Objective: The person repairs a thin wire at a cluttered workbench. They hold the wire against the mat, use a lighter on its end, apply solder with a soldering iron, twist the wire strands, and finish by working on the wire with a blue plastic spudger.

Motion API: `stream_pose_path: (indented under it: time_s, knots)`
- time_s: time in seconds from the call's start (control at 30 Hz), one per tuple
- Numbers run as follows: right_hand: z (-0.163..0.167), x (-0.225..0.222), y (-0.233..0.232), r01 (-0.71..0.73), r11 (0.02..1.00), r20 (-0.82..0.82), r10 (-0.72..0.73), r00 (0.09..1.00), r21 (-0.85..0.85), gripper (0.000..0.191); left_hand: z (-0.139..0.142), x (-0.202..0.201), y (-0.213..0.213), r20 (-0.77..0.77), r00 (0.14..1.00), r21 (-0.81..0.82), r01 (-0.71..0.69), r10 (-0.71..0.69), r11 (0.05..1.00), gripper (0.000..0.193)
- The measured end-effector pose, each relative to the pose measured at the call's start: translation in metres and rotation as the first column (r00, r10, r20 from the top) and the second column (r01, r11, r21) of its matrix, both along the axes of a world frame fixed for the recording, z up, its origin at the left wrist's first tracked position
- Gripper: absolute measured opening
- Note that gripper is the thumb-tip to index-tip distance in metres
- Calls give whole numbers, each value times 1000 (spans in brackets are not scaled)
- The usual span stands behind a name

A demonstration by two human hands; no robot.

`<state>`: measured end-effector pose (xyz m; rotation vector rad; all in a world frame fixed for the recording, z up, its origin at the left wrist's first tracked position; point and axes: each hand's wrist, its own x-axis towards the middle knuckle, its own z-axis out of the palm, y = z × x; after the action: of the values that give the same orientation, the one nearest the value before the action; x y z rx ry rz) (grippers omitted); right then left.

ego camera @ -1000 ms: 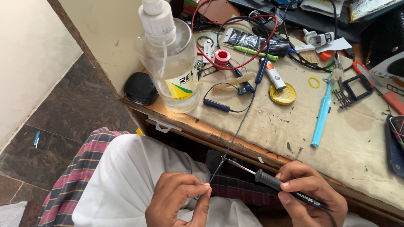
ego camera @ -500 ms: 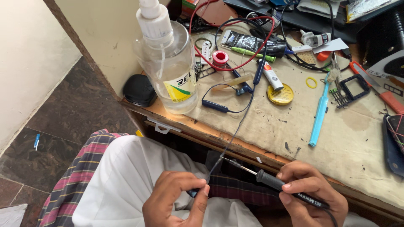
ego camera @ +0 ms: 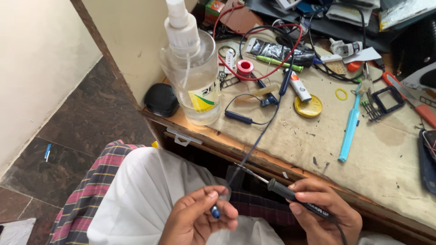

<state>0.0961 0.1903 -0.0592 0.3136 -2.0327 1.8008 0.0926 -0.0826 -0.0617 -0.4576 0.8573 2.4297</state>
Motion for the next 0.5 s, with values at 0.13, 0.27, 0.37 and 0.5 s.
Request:
stream_pose_path:
  time_s: [0.13,0.27,0.37,0.5]
  knots:
    - [-5,3,4,15,1000,-5,-15,1000,-8,24,3,1,0,15,996,138,80,-83,987,30]
    - [-16,7,5,-37,994,-50,32,998,-100,27,0,6,0,17,992,272,118,-127,955,34]
    - [-25,11,6,-60,978,-37,53,998,-201,27,-3,7,-1,-13,988,371,148,-155,917,37]
    - [-31,11,9,-67,966,-41,58,997,-251,28,-6,6,-2,-2,985,410,160,-174,898,36]
